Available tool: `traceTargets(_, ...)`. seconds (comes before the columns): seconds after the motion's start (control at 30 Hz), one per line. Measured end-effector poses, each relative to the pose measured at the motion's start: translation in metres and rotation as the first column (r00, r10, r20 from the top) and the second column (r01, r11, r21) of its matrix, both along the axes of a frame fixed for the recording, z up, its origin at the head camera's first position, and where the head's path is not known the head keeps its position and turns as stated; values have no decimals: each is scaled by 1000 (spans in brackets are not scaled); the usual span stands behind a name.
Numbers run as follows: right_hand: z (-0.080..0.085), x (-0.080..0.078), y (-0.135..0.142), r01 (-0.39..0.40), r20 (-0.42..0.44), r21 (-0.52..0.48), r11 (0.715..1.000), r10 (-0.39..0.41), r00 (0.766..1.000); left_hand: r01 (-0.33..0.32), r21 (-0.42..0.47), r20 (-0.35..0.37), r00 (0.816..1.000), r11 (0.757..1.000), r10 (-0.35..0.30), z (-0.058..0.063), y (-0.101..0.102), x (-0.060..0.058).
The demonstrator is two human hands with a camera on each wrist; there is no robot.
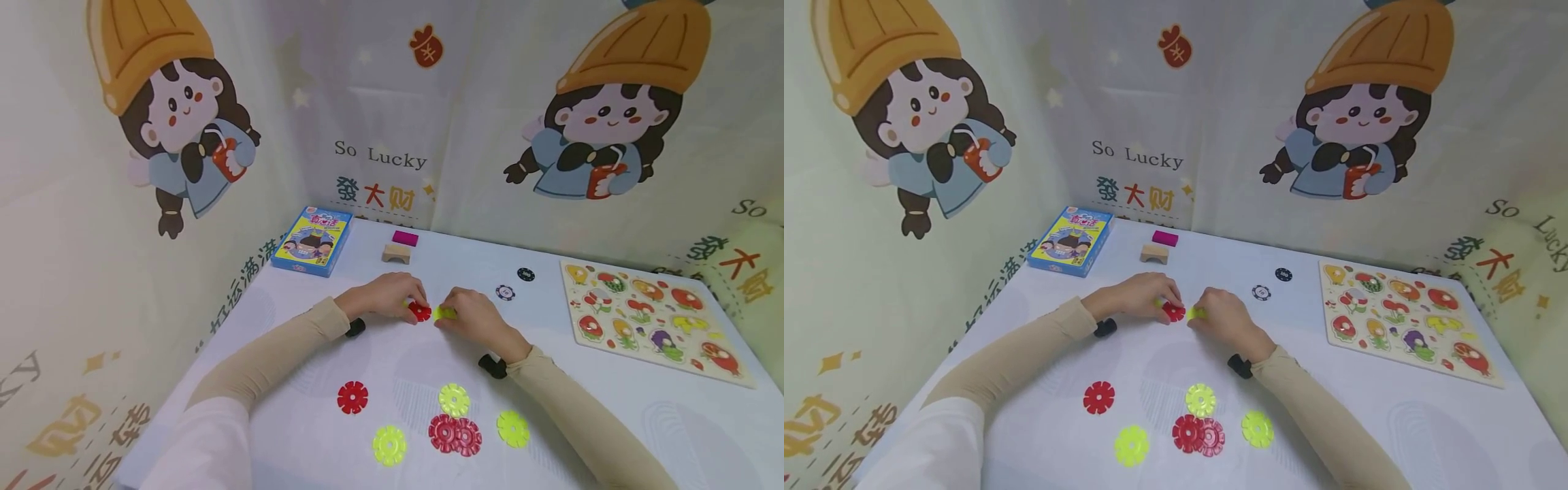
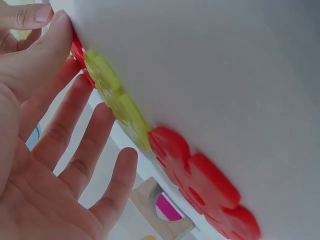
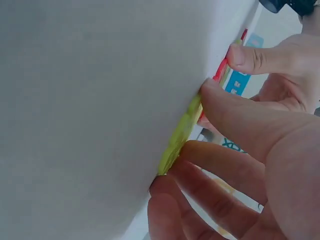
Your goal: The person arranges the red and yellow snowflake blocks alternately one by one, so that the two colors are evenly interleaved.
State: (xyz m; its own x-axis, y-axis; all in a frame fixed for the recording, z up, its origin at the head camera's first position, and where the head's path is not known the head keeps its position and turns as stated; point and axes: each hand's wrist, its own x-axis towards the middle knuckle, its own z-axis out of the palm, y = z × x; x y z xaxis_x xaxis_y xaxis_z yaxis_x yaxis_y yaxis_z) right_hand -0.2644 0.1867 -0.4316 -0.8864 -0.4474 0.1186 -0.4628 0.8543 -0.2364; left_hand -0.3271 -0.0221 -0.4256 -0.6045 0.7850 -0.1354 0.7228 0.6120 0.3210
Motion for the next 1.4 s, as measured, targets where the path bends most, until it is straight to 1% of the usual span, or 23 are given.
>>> traceTargets(0.13, 1, 5, -2, 25, 8, 15, 1000, -25, 1000, 4, 2, 20, 1000, 1000, -4, 2, 2, 0)
traceTargets(0.23, 3, 16, -8, 11, -31, 14, 1000, -11, 999, 16, 5, 27, 1000, 1000, -16, 3, 3, -1)
traceTargets(0.3, 6, 28, -18, -40, -78, 16, 999, 42, 996, 29, 13, 21, 999, 1000, -29, 3, 5, -3)
traceTargets(0.37, 10, 45, -32, -141, -107, 21, 990, 142, 984, 49, 25, 23, 998, 998, -50, 3, 9, -5)
traceTargets(0.4, 13, 54, -41, -210, -103, 25, 977, 212, 972, 61, 29, 21, 998, 998, -62, 3, 12, -6)
traceTargets(0.43, 15, 63, -51, -283, -90, 34, 958, 285, 954, 70, 30, 19, 997, 997, -71, 3, 14, -7)
traceTargets(0.47, 17, 71, -61, -356, -59, 42, 934, 358, 932, 80, 28, 15, 997, 996, -81, 3, 17, -7)
traceTargets(0.5, 18, 79, -70, -428, -25, 53, 902, 430, 903, 89, 24, 15, 996, 996, -89, 3, 19, -8)
traceTargets(0.57, 18, 91, -87, -550, 43, 94, 830, 549, 835, 100, 8, 16, 995, 995, -100, 3, 24, -8)
traceTargets(0.6, 17, 96, -94, -595, 61, 125, 794, 592, 804, 104, -2, 11, 995, 995, -104, 2, 27, -8)
traceTargets(0.63, 15, 100, -99, -624, 70, 161, 765, 621, 780, 106, -12, 8, 994, 994, -106, 1, 29, -8)
traceTargets(0.67, 13, 102, -103, -639, 70, 193, 744, 639, 766, 110, -22, 3, 994, 994, -110, 0, 30, -8)
traceTargets(0.7, 11, 105, -105, -644, 64, 220, 733, 648, 759, 113, -28, 3, 994, 993, -113, 0, 32, -8)
traceTargets(0.73, 9, 106, -107, -638, 54, 242, 731, 647, 761, 119, -34, -1, 993, 992, -119, -1, 33, -8)
traceTargets(0.77, 8, 107, -107, -626, 43, 256, 737, 638, 769, 121, -38, -3, 993, 992, -121, -2, 34, -8)
traceTargets(0.87, 6, 107, -104, -589, 12, 238, 772, 604, 797, 119, -50, -11, 993, 992, -119, -3, 35, -7)
traceTargets(0.93, 6, 106, -103, -577, -2, 216, 787, 592, 806, 108, -54, -11, 994, 993, -109, -2, 34, -7)
traceTargets(1.0, 7, 104, -105, -580, -1, 202, 789, 593, 806, 98, -59, -9, 995, 993, -99, 0, 33, -7)
traceTargets(1.07, 8, 104, -107, -581, 8, 215, 785, 594, 804, 97, -56, -7, 995, 994, -98, 1, 32, -6)
traceTargets(1.17, 9, 103, -109, -589, 47, 227, 776, 595, 802, 101, -44, 1, 995, 994, -101, 2, 34, -5)
traceTargets(1.3, 9, 103, -106, -581, 90, 184, 793, 575, 813, 110, -33, -3, 994, 993, -110, 2, 37, -3)
traceTargets(1.4, 9, 106, -106, -571, 89, 169, 804, 564, 821, 114, -31, -1, 993, 993, -114, 0, 39, -4)
